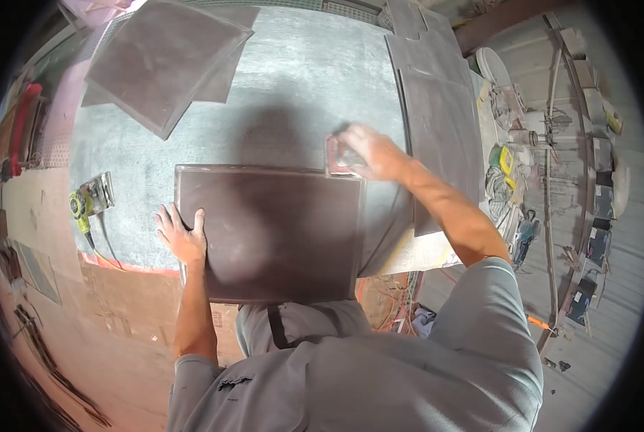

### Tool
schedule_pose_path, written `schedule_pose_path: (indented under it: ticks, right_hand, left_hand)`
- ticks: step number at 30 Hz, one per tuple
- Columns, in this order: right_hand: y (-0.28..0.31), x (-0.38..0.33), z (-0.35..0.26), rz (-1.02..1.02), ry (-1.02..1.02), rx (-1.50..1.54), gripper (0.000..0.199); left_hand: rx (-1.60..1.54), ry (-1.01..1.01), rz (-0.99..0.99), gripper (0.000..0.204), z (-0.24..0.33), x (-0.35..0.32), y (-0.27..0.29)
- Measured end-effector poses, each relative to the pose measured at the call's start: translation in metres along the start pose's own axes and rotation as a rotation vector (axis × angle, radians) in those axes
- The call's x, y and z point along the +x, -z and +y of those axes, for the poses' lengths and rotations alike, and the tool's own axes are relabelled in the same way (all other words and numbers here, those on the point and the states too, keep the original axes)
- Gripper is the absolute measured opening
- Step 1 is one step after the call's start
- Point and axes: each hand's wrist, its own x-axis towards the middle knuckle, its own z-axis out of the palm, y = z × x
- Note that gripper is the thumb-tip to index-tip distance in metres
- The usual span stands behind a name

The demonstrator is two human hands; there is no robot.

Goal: The person sands wooden panels with a power sander. They move the tool across the surface of multiple boards, flipping them over and handling them one at a time on a workbench.

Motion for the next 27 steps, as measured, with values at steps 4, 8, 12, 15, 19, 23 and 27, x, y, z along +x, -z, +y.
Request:
schedule_pose_path:
  ticks: [4, 8, 12, 15, 19, 23, 27]
  right_hand:
    - [0.01, -0.046, 0.025, -0.03, -0.075, -0.023, 0.063]
    - [0.007, -0.015, 0.005, -0.065, -0.049, -0.04, 0.067]
    - [-0.019, 0.069, -0.05, -0.057, -0.072, -0.092, 0.065]
    - [-0.047, 0.137, -0.095, 0.022, -0.047, -0.071, 0.061]
    - [-0.076, 0.219, -0.145, 0.069, -0.054, -0.028, 0.054]
    - [-0.105, 0.28, -0.184, 0.195, -0.027, -0.075, 0.052]
    - [-0.109, 0.314, -0.204, 0.164, -0.057, -0.089, 0.053]
  left_hand:
    - [0.029, 0.02, -0.031, 0.091, 0.003, -0.001, 0.0]
    - [0.05, 0.029, -0.035, 0.09, 0.006, -0.002, 0.001]
    - [0.053, -0.012, -0.015, 0.09, 0.008, 0.001, 0.005]
    - [0.05, -0.013, -0.005, 0.091, 0.008, 0.002, 0.004]
    - [-0.025, 0.006, 0.013, 0.087, 0.008, 0.004, 0.01]
    - [-0.075, 0.061, -0.044, 0.088, 0.013, 0.007, 0.018]
    - [-0.09, 0.062, -0.039, 0.087, 0.013, 0.009, 0.018]
